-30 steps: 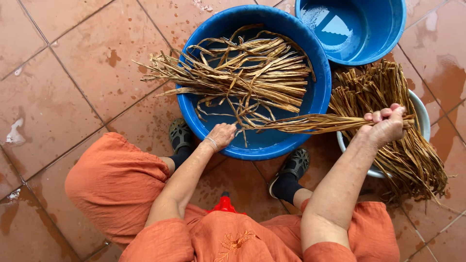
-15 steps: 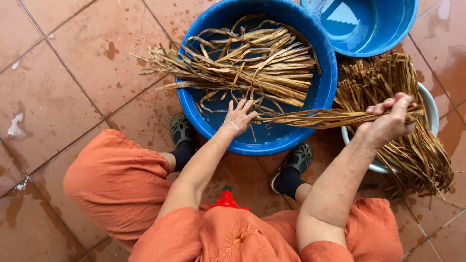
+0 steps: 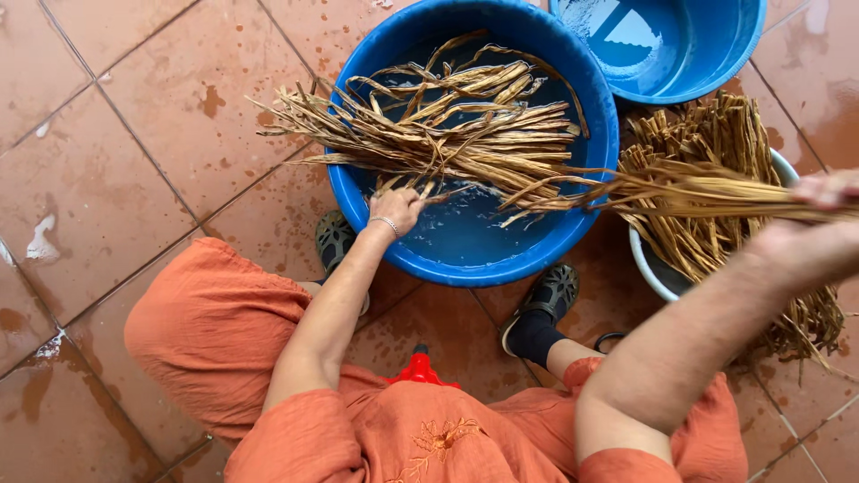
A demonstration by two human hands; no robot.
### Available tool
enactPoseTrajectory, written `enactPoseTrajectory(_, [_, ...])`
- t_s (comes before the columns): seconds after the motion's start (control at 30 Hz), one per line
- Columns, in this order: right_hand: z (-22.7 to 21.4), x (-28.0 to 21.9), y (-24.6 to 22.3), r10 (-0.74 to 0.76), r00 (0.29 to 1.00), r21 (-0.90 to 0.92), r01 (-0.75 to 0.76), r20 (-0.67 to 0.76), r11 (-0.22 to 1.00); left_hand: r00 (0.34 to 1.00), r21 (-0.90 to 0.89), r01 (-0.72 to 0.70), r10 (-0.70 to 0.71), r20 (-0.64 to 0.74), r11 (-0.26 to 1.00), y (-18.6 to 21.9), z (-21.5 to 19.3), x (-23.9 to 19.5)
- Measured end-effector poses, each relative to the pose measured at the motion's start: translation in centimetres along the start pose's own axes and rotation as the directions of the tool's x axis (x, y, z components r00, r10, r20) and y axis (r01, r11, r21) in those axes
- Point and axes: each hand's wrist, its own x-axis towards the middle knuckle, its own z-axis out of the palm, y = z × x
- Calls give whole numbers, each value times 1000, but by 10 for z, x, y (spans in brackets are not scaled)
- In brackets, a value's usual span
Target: The person sits on a tiled floor and repeatedly transfers bundles of dried plant stalks from a white basin into a blue basin filled with water. The person submerges and agitates the stalks in the water, then lifts them out and returns them to the white basin, repeating this cycle throughout the clip.
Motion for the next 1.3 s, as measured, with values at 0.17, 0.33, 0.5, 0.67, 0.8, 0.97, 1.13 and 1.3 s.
enactPoseTrajectory(0.17, [73,-83,44,257,966,-60,-256,17,965,1000,-411,-4,2,-6,912,26,-59,-6])
enactPoseTrajectory(0.33, [122,-137,65,454,876,-260,-406,163,876,988,-809,-142,133,-79,571,45,-86,4])
enactPoseTrajectory(0.5, [141,-174,103,601,767,-412,-484,226,772,968,-899,-205,217,-128,387,72,-95,2])
enactPoseTrajectory(0.67, [118,-186,145,780,611,-485,-647,133,589,996,-956,-56,87,-32,286,76,-90,-6])
enactPoseTrajectory(0.8, [86,-180,162,758,651,-405,-688,19,602,984,-869,85,-178,-4,487,39,-90,2])
enactPoseTrajectory(0.97, [51,-183,196,663,741,-207,-668,-103,715,869,247,133,7,-494,960,-5,-73,17])
enactPoseTrajectory(1.13, [30,-259,258,648,759,-462,-599,-66,654,891,237,-293,355,-284,926,16,-15,48])
enactPoseTrajectory(1.3, [-10,-302,305,861,509,-456,-762,17,460,905,128,-386,402,-141,914,66,46,93])
